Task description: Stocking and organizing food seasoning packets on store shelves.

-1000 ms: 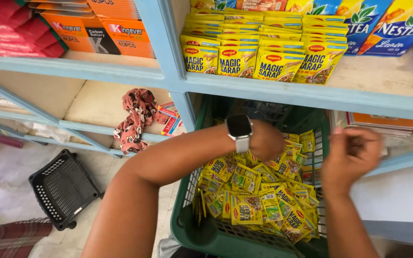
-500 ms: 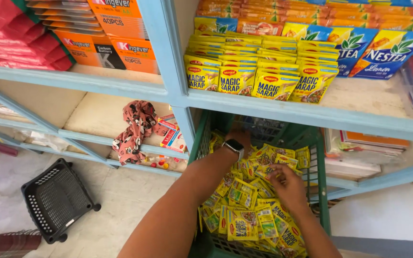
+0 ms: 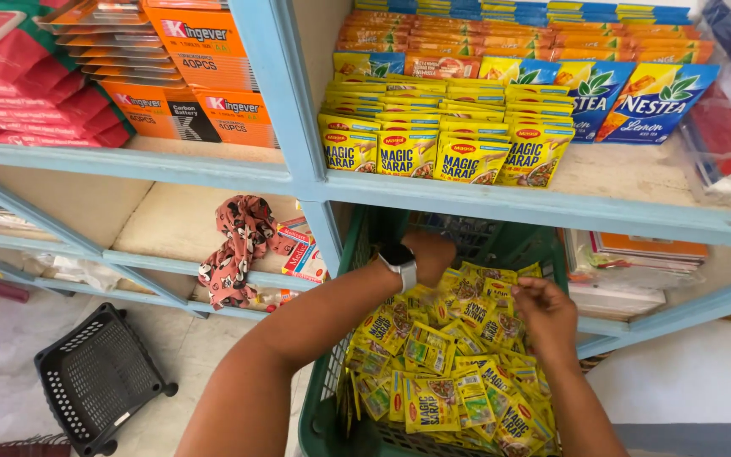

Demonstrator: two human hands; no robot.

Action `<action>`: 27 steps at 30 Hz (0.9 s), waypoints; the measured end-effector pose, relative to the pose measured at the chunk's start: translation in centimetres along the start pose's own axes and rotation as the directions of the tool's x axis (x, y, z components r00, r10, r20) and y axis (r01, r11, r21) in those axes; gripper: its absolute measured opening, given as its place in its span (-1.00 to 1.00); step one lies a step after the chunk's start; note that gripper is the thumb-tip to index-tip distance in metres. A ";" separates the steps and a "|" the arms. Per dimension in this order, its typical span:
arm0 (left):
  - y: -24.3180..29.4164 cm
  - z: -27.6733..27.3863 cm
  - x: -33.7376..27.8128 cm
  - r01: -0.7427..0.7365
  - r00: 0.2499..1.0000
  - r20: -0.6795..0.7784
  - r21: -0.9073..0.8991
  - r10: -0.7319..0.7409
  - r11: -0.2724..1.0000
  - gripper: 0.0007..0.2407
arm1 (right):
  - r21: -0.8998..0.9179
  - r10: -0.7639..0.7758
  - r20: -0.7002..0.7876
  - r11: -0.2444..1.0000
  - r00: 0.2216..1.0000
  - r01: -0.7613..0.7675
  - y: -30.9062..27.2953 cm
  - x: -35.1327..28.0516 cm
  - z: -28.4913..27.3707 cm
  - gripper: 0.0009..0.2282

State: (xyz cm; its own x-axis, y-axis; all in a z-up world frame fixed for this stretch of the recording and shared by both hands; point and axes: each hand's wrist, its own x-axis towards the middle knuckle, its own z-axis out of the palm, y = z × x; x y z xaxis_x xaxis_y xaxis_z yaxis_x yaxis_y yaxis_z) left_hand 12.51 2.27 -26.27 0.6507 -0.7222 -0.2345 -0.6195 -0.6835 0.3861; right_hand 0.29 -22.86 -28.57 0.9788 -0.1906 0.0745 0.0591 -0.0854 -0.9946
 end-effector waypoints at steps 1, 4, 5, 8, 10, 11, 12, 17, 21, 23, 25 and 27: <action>1.9 -1.2 -1.8 0.001 1.000 -0.004 0.003 -0.001 1.000 -0.56 | 0.000 -0.005 0.002 1.000 1.000 0.005 -1.0 -0.4 0.1 -0.82; 7.2 -5.4 -6.6 0.068 0.995 -0.086 0.226 -0.050 0.972 -0.61 | -0.151 0.080 0.231 0.988 0.970 -0.045 -4.5 -0.6 0.3 -0.76; 9.0 -6.8 -8.0 0.066 0.979 -0.197 0.066 -0.052 0.996 -0.66 | -0.179 0.026 0.290 0.984 0.957 0.027 -5.6 -0.7 0.3 -0.77; 13.6 -11.1 -11.5 -0.014 0.925 -0.379 -0.097 -0.024 0.995 -0.73 | -0.180 -0.111 0.269 0.970 0.957 0.163 -10.1 -1.5 -0.1 -0.82; 16.0 -14.1 -13.2 -0.073 0.889 -0.457 -0.090 0.024 0.993 -0.75 | -0.162 -0.202 0.186 0.959 0.962 0.233 -14.0 -2.1 -0.6 -0.85; 17.0 -15.5 -13.9 -0.102 0.859 -0.506 -0.030 0.072 0.994 -0.77 | -0.188 -0.300 0.139 0.928 0.944 0.323 -16.1 -2.4 -0.8 -0.87; 18.0 -16.9 -14.4 -0.130 0.826 -0.549 0.032 0.126 0.991 -0.78 | -0.220 -0.396 0.091 0.887 0.914 0.406 -18.2 -2.8 -1.1 -0.88; 20.4 -21.9 -14.1 -0.213 0.690 -0.681 0.133 0.245 0.968 -0.84 | -0.207 -0.564 0.029 0.804 0.825 0.557 -24.3 -0.8 -2.1 -0.95; 20.0 -24.4 -11.2 -0.149 0.453 -0.807 0.352 0.380 0.924 -0.84 | -0.208 -0.650 0.041 0.738 0.759 0.642 -26.7 2.3 -1.9 -0.93; 19.4 -25.4 -9.9 -0.049 0.496 -0.784 0.403 0.372 0.914 -0.85 | -0.244 -0.623 0.059 0.748 0.780 0.617 -26.1 4.1 -1.7 -0.94; 18.7 -25.9 -8.9 0.048 0.543 -0.763 0.445 0.350 0.894 -0.86 | -0.282 -0.588 0.079 0.761 0.805 0.584 -25.6 5.3 -1.3 -0.93; 18.0 -25.9 -8.1 0.088 0.596 -0.749 0.419 0.289 0.904 -0.92 | -0.321 -0.537 0.128 0.773 0.834 0.547 -25.2 6.2 -0.7 -0.91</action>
State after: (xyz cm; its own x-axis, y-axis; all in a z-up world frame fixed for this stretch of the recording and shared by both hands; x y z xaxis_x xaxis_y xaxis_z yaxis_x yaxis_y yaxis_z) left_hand 7.49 -1.48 5.69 0.5377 -0.5484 0.6404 -0.6865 -0.7257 -0.0450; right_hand 4.75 -22.58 -3.02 0.8095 0.0123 0.5869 0.5183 -0.4844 -0.7047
